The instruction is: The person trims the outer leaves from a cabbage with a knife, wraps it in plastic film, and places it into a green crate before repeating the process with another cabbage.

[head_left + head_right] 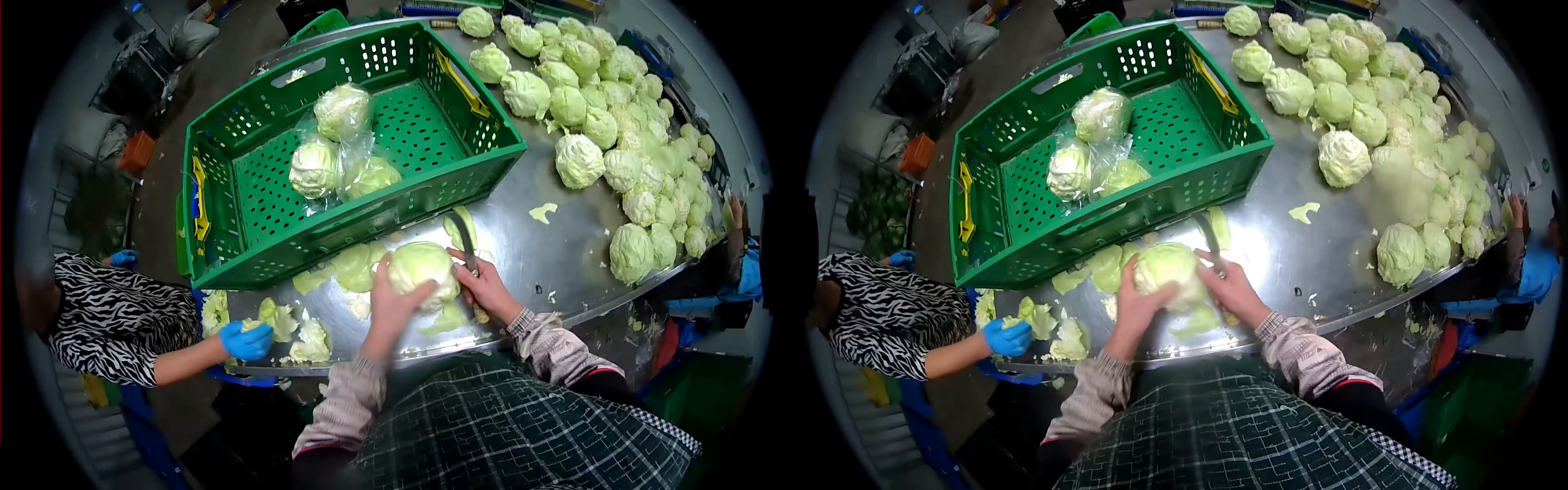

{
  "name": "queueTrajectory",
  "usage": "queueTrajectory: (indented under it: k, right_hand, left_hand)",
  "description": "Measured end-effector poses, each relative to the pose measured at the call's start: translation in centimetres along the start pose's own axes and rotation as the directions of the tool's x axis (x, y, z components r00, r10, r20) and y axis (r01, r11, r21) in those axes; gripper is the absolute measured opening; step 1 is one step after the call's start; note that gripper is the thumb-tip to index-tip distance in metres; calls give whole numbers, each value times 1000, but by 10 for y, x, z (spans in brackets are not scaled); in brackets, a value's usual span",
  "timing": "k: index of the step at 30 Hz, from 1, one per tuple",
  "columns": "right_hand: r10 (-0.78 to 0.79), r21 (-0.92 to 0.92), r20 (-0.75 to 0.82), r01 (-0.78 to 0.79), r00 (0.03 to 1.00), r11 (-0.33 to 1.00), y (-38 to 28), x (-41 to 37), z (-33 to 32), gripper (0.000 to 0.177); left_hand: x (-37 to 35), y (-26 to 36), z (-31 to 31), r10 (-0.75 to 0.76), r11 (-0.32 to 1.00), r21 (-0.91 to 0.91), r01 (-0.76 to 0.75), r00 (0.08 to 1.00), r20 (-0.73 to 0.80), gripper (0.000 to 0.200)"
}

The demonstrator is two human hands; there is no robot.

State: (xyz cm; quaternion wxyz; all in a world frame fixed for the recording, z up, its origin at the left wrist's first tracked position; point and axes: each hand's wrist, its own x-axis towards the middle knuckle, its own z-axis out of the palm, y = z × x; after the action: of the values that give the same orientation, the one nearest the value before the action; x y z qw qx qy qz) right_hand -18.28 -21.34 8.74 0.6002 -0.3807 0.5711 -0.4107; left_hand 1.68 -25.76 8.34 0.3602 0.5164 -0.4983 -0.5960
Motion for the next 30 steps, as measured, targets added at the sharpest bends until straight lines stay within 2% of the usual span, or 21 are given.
queueTrajectory:
  k: [2,3,5,6,7,8,9,10,11,12,14,15,17,18,21,23,27,29,30]
  right_hand:
    - [82,6,49,-83,995,997,0,-16,16,48]
    - [150,16,88,-152,985,988,1,-20,24,47]
    - [278,-8,190,-282,942,959,22,-21,40,44]
    - [227,-65,190,-218,955,974,27,-21,46,44]
    - [171,-124,192,-149,966,981,31,-19,51,44]
    - [112,-181,192,-77,975,980,34,-18,54,44]
    - [-162,-237,150,195,975,952,33,-15,59,43]
    - [-207,-385,160,255,965,887,24,-19,52,36]
    - [-311,-539,208,374,927,754,22,-21,47,37]
    - [-396,-667,274,469,877,579,16,-24,43,38]
    - [-319,-782,362,471,876,408,5,-33,39,40]
    - [-273,-823,395,470,877,318,1,-37,38,41]
    - [-308,-841,441,508,843,188,9,-39,34,46]
    - [-322,-843,467,525,824,120,12,-38,32,48]
    - [-310,-847,486,527,817,63,18,-36,33,44]
    - [-288,-835,497,542,818,99,20,-27,30,35]
    - [-313,-823,492,551,812,137,17,-16,28,19]
    - [-290,-842,478,526,829,116,23,-7,28,19]
    - [-282,-851,471,515,836,104,26,0,28,18]
  left_hand:
    - [-27,20,-23,-256,966,-26,255,950,-176,93]
    - [-42,27,-34,-259,965,-84,248,952,-165,84]
    - [-63,14,-51,-128,972,173,157,978,-165,83]
    - [-70,7,-58,-67,949,297,110,986,-151,82]
    - [-73,2,-63,-98,920,353,170,972,-213,84]
    - [-77,0,-66,-71,879,446,168,972,-225,84]
    - [-81,4,-64,-45,831,533,162,973,-226,84]
    - [-82,8,-61,-11,779,610,147,975,-220,84]
    - [-82,10,-57,-2,726,674,135,981,-193,86]
    - [-81,3,-54,-19,798,589,132,981,-195,88]
    - [-80,-17,-50,-58,908,398,131,980,-189,92]
    - [-80,-12,-48,-100,920,357,159,979,-178,94]
    - [-77,5,-44,-173,937,279,211,973,-155,98]
    - [-75,1,-42,-135,933,309,182,977,-167,99]
    - [-73,-6,-40,-62,903,409,134,981,-186,99]
    - [-73,1,-35,-64,866,477,148,980,-189,100]
    - [-70,3,-26,48,803,592,62,984,-169,98]
    - [-69,3,-23,141,759,650,-19,981,-136,97]
    - [-67,4,-20,136,755,656,-7,980,-145,96]
